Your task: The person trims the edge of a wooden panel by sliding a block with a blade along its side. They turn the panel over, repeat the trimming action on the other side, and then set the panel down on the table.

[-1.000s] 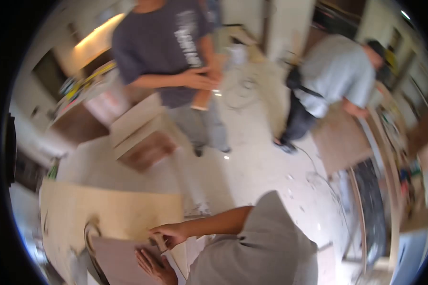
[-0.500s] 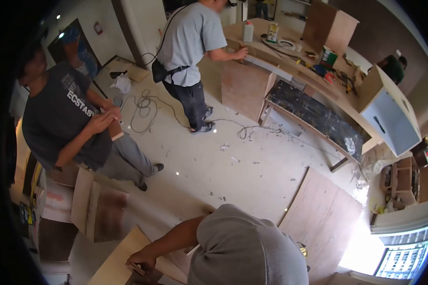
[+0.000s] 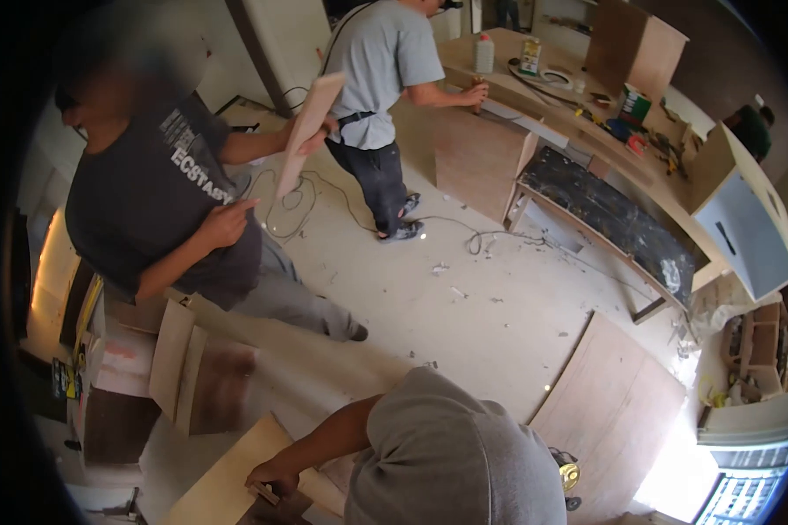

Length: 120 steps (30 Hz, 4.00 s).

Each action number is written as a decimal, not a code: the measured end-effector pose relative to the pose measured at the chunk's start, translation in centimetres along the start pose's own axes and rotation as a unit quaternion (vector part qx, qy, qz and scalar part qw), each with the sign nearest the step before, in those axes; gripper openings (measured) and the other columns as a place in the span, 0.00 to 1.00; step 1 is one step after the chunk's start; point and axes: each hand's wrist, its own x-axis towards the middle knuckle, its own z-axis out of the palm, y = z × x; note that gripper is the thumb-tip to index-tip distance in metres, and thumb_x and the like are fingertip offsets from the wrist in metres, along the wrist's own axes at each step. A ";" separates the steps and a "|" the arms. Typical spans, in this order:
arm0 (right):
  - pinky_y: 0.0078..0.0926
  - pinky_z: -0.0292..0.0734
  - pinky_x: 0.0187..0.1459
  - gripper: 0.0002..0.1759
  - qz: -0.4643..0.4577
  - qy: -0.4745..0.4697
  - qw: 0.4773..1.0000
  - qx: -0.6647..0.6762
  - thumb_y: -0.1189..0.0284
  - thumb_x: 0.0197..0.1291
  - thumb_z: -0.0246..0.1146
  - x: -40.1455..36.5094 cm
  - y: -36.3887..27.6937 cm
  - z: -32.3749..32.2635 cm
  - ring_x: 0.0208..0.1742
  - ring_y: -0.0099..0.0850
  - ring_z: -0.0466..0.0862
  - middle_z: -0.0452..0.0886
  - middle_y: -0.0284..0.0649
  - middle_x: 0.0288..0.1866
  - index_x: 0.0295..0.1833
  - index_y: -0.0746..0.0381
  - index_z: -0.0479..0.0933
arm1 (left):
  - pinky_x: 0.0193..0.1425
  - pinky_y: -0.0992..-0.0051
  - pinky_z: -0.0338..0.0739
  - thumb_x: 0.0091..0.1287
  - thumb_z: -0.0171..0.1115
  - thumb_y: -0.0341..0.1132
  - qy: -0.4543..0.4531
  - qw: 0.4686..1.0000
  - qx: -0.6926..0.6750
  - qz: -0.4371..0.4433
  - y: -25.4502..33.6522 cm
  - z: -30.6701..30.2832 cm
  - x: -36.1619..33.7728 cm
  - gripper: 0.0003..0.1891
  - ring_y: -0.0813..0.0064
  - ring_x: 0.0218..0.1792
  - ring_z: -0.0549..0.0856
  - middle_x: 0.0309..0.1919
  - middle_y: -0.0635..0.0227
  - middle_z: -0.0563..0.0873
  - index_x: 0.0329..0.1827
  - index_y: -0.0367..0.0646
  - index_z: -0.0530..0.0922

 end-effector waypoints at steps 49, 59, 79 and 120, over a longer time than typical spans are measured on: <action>0.23 0.78 0.22 0.22 0.130 0.019 0.990 0.058 0.49 0.70 0.52 -5.9 -4.9 1.7 0.29 0.24 0.82 0.80 0.33 0.36 0.58 0.52 0.67 | 0.77 0.44 0.42 0.63 0.63 0.51 -0.053 0.956 -0.130 -0.257 4.4 -1.0 3.5 0.42 0.50 0.78 0.53 0.77 0.49 0.57 0.75 0.35 0.60; 0.23 0.78 0.21 0.24 0.143 0.021 0.988 0.049 0.49 0.69 0.53 -6.1 -5.0 1.4 0.28 0.25 0.83 0.81 0.34 0.33 0.58 0.56 0.69 | 0.76 0.43 0.43 0.61 0.63 0.57 -0.039 0.950 -0.143 -0.276 4.3 -0.9 3.7 0.44 0.52 0.78 0.54 0.77 0.51 0.58 0.75 0.39 0.62; 0.25 0.71 0.23 0.21 0.136 0.021 0.988 0.068 0.50 0.72 0.50 -6.3 -4.4 1.3 0.28 0.25 0.81 0.81 0.32 0.34 0.55 0.54 0.70 | 0.77 0.45 0.41 0.57 0.67 0.58 -0.030 0.942 -0.162 -0.291 4.2 -0.9 3.5 0.45 0.55 0.78 0.54 0.76 0.54 0.60 0.73 0.39 0.66; 0.26 0.71 0.24 0.21 0.143 0.033 0.987 0.060 0.49 0.71 0.51 -6.7 -4.9 1.9 0.29 0.28 0.82 0.82 0.35 0.32 0.54 0.55 0.71 | 0.77 0.45 0.43 0.55 0.69 0.55 -0.015 0.943 -0.160 -0.293 4.3 -1.1 3.6 0.43 0.57 0.78 0.57 0.76 0.56 0.62 0.71 0.41 0.69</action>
